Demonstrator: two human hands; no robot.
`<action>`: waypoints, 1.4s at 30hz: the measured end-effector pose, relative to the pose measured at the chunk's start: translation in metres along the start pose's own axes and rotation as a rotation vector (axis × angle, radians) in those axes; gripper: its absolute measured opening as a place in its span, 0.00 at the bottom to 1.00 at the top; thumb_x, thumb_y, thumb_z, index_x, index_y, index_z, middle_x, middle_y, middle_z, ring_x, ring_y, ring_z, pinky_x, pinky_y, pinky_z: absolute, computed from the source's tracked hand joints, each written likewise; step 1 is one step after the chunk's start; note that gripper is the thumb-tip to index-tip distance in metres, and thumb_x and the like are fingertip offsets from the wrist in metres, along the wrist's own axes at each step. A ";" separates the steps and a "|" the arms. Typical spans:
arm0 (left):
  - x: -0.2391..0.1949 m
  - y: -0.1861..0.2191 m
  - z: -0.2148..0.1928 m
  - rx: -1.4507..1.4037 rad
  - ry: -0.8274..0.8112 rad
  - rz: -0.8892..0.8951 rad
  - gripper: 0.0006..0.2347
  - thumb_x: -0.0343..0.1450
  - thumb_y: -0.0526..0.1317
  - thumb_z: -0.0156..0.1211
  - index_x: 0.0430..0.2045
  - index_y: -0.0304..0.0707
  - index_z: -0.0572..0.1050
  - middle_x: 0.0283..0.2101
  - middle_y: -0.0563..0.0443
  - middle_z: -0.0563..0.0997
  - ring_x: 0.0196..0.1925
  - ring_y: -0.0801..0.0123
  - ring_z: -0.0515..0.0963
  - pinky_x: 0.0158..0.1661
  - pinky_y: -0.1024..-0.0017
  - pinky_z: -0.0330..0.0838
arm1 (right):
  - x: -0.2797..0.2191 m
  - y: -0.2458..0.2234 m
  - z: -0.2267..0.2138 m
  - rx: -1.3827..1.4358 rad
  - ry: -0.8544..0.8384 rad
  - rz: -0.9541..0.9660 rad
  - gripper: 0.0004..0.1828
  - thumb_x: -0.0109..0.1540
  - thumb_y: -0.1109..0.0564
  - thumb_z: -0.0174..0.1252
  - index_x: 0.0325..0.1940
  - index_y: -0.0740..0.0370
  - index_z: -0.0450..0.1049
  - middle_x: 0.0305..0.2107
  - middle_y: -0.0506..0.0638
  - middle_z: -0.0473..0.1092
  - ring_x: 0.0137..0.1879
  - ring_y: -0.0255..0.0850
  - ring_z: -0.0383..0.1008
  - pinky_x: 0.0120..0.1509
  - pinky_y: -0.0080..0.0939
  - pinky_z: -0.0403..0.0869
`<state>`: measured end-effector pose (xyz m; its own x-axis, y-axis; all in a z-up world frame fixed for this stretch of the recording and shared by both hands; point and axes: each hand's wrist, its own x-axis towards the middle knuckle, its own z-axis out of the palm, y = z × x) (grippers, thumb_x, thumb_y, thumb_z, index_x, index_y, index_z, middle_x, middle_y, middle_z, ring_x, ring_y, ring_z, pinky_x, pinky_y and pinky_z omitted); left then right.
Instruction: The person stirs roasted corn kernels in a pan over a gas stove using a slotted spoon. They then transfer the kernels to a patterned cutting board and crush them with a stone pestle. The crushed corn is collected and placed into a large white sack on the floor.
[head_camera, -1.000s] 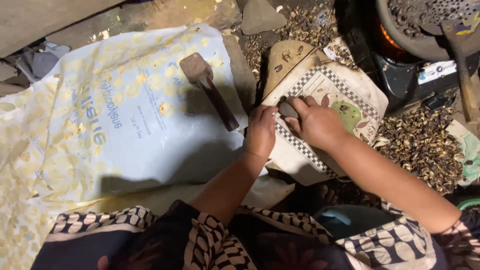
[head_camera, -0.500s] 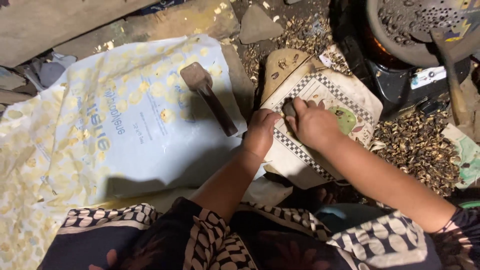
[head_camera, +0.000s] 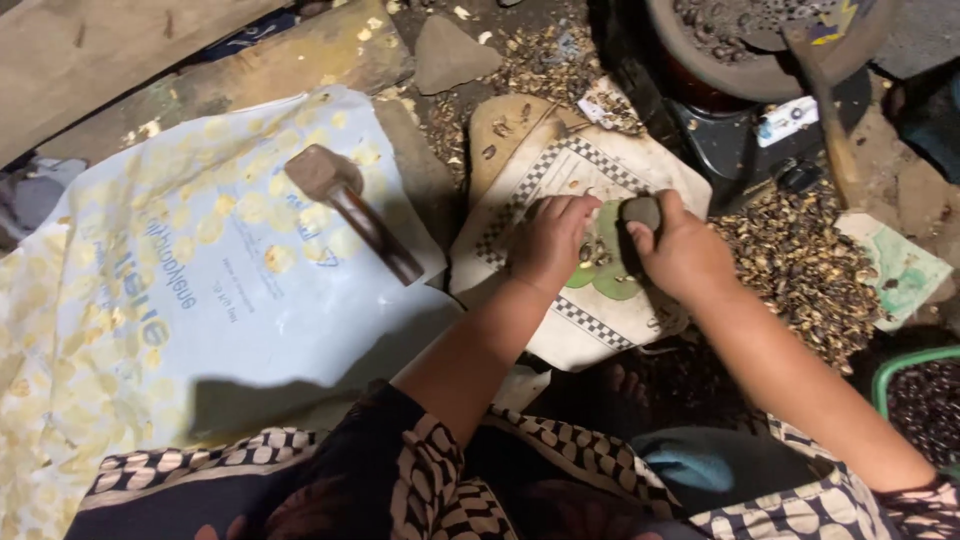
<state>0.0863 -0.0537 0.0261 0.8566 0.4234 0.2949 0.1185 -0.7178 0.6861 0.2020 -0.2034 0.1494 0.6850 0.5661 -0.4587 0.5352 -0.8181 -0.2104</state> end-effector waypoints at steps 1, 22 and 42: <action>0.005 0.009 0.003 -0.047 -0.016 -0.012 0.12 0.75 0.37 0.53 0.51 0.54 0.74 0.43 0.53 0.78 0.50 0.59 0.81 0.54 0.65 0.76 | 0.004 0.009 0.009 0.014 0.042 -0.039 0.29 0.68 0.39 0.49 0.69 0.53 0.59 0.46 0.70 0.74 0.53 0.70 0.78 0.55 0.68 0.75; 0.199 0.017 0.002 -0.738 0.153 -0.208 0.17 0.76 0.35 0.58 0.61 0.42 0.74 0.65 0.47 0.79 0.70 0.49 0.77 0.71 0.61 0.67 | -0.014 0.025 0.033 -0.296 0.282 -0.333 0.34 0.69 0.34 0.41 0.80 0.35 0.53 0.65 0.61 0.62 0.58 0.68 0.69 0.65 0.68 0.66; 0.009 0.024 -0.108 0.086 -0.464 -0.487 0.11 0.71 0.47 0.49 0.30 0.43 0.78 0.27 0.48 0.81 0.39 0.57 0.84 0.44 0.62 0.76 | 0.016 -0.026 0.115 -0.007 0.235 -0.528 0.10 0.62 0.51 0.57 0.45 0.55 0.72 0.35 0.53 0.70 0.34 0.57 0.79 0.37 0.54 0.79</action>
<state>0.0427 -0.0078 0.1170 0.8196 0.4427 -0.3638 0.5691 -0.5546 0.6072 0.1417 -0.1851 0.0481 0.4149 0.9055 -0.0889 0.8373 -0.4182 -0.3522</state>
